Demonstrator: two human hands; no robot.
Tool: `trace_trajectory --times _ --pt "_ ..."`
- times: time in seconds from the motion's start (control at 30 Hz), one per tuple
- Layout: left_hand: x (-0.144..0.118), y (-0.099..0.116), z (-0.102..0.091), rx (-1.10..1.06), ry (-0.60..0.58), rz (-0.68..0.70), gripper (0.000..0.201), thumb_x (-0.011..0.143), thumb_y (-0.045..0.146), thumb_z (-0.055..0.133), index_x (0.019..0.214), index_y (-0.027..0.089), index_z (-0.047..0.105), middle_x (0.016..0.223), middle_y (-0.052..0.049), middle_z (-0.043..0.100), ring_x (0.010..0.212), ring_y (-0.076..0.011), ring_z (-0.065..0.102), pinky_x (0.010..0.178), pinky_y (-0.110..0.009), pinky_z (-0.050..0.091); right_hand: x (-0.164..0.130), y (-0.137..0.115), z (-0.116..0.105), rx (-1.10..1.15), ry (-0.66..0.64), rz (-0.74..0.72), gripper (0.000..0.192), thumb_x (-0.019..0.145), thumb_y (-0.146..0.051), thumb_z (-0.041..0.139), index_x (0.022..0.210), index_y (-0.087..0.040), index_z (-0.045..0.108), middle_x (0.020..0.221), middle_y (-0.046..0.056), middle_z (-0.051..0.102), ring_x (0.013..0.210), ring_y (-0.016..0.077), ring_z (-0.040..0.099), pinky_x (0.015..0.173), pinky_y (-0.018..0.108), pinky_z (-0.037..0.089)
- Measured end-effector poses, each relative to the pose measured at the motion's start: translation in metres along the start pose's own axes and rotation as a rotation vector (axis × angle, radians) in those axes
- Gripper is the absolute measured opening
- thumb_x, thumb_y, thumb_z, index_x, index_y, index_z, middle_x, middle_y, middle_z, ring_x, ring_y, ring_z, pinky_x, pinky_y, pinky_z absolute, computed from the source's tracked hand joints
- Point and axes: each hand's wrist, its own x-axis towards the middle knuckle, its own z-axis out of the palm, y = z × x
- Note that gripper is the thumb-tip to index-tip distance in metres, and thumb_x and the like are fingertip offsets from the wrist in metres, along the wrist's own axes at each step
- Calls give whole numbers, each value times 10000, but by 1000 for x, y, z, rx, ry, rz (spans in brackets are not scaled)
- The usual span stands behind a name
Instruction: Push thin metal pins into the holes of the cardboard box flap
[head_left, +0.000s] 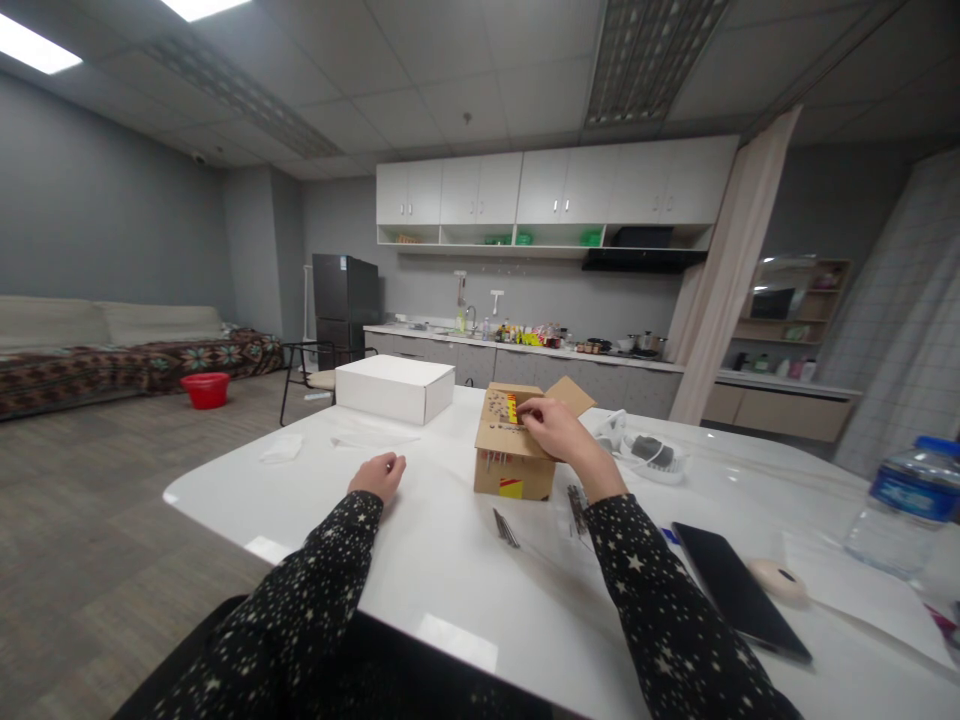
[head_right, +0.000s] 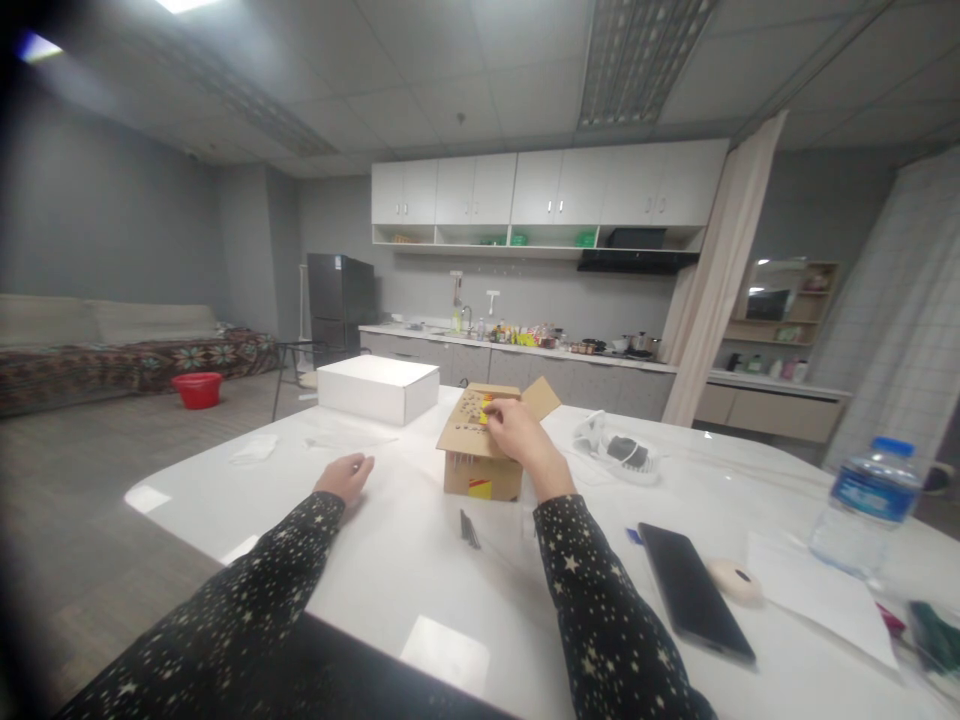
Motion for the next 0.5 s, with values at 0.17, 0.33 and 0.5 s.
trace_trajectory --times 0.17,0.33,0.5 --pt "0 -1 0 0 3 4 362 860 431 366 602 218 505 666 -37 624 686 -183 568 624 -256 354 0 1 -3 -14 22 66 257 835 -181 508 982 -161 717 1035 100 704 933 213 621 869 316 446" --pt "0 -2 1 -8 -1 9 363 855 442 353 603 218 489 658 -37 608 676 -182 552 622 -258 343 0 -3 -5 -15 5 46 236 803 -157 505 893 -163 723 987 83 714 901 205 620 819 285 445" --pt "2 -5 3 -10 2 13 362 851 447 353 607 216 488 665 -36 610 676 -177 546 612 -250 335 0 -5 -2 -15 12 -31 230 805 -150 508 893 -142 720 965 94 717 873 193 623 815 268 443"
